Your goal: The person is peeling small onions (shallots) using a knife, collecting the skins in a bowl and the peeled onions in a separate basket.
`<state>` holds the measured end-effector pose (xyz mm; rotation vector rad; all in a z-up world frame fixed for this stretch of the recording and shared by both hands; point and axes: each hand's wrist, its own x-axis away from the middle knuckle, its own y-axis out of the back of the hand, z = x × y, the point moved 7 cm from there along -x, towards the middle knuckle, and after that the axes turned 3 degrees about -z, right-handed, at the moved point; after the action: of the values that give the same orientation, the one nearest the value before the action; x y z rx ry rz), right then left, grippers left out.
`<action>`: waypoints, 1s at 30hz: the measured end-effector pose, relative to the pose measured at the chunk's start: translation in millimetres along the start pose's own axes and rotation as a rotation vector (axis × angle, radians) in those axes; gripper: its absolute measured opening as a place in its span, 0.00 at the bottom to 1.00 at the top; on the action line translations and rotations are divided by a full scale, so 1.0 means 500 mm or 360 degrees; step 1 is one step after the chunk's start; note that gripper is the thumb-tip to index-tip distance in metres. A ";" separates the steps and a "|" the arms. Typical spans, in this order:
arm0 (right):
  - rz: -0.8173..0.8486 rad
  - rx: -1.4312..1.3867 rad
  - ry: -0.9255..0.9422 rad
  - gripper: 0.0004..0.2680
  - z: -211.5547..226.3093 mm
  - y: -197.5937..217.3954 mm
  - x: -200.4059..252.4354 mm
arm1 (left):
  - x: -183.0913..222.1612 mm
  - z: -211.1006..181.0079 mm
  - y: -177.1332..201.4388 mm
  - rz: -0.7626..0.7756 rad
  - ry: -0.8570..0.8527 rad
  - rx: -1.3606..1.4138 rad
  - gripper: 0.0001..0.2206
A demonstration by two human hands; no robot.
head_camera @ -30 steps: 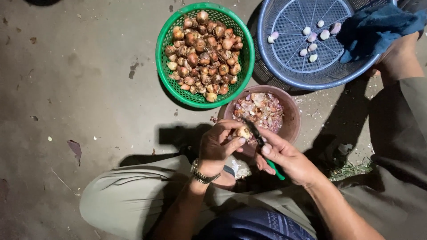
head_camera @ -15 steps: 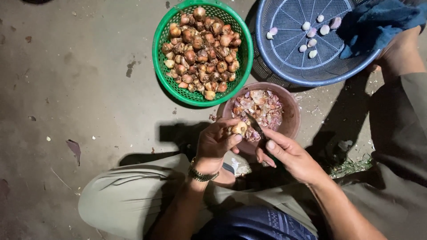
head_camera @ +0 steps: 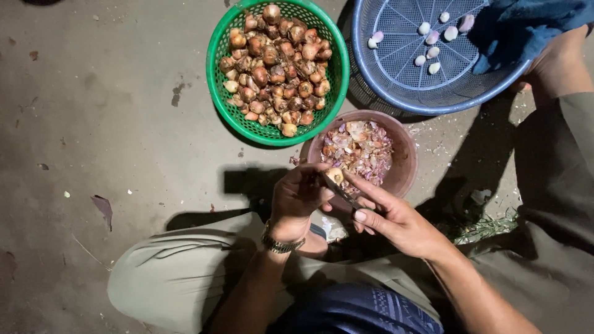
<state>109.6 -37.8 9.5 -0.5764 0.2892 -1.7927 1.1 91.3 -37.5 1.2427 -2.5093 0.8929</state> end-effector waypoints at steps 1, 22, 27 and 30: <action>-0.0006 0.0012 -0.0001 0.24 -0.001 0.001 0.001 | 0.000 0.002 0.004 -0.0021 0.0010 0.0007 0.19; -0.0026 -0.0095 -0.0059 0.22 -0.019 0.007 0.008 | 0.010 -0.005 -0.001 -0.0071 -0.0120 -0.0340 0.17; -0.0074 -0.0171 -0.0060 0.20 -0.032 0.013 0.005 | 0.026 -0.022 -0.015 -0.0104 -0.0248 -0.0469 0.15; -0.0091 -0.0176 -0.0052 0.19 -0.034 0.015 0.002 | 0.030 -0.049 -0.026 -0.0110 -0.0272 -0.0591 0.13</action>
<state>106.5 -42.5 -8.3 -0.6976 0.3545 -1.8286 -0.5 90.0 -6.1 1.3129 -2.5823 0.2932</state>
